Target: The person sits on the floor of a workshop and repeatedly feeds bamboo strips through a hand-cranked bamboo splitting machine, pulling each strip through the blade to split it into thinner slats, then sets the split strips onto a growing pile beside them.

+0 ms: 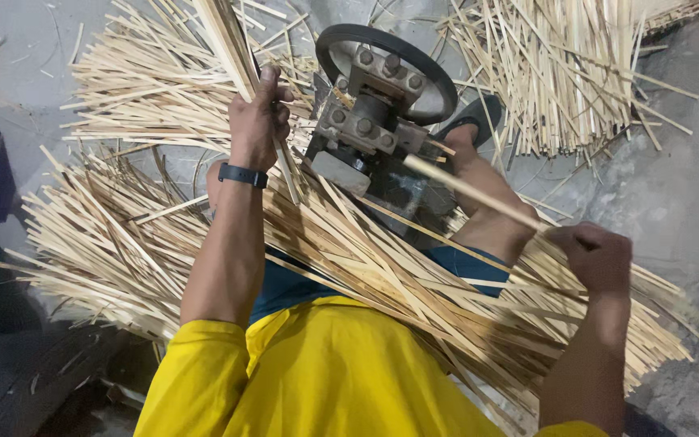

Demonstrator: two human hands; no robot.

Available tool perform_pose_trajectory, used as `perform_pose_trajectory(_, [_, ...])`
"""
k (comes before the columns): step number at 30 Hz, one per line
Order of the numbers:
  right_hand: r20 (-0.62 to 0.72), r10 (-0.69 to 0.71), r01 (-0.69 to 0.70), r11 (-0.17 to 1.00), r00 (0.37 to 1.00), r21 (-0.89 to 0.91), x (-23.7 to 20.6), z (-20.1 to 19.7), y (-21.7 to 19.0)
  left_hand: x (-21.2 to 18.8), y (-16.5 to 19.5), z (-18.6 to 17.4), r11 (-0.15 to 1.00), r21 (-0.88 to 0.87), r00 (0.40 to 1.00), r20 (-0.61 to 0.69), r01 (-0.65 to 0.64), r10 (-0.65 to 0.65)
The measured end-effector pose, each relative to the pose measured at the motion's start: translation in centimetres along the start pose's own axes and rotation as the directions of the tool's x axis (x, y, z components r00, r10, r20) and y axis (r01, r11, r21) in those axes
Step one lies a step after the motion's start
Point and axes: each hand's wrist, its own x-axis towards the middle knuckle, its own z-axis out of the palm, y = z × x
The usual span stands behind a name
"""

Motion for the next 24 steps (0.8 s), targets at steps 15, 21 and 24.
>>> perform_pose_trajectory(15, [-0.197, -0.65, 0.603, 0.757, 0.734, -0.251, 1.0, 11.2, -16.1, -0.8, 0.2, 0.3, 0.997, 0.076, 0.998, -0.063, -0.01, 0.014])
perform_pose_trajectory(21, [0.294, -0.223, 0.226, 0.974, 0.93, 0.023, 0.2, 13.6, -13.2, -1.0, 0.5, 0.2, 0.994, 0.105, 0.999, -0.042, 0.005, -0.001])
perform_pose_trajectory(24, [0.379, 0.081, -0.064, 0.996, 0.922, -0.057, 0.6, 11.6, -9.7, -0.9, 0.5, 0.2, 0.992, 0.129, 0.998, -0.058, 0.004, 0.003])
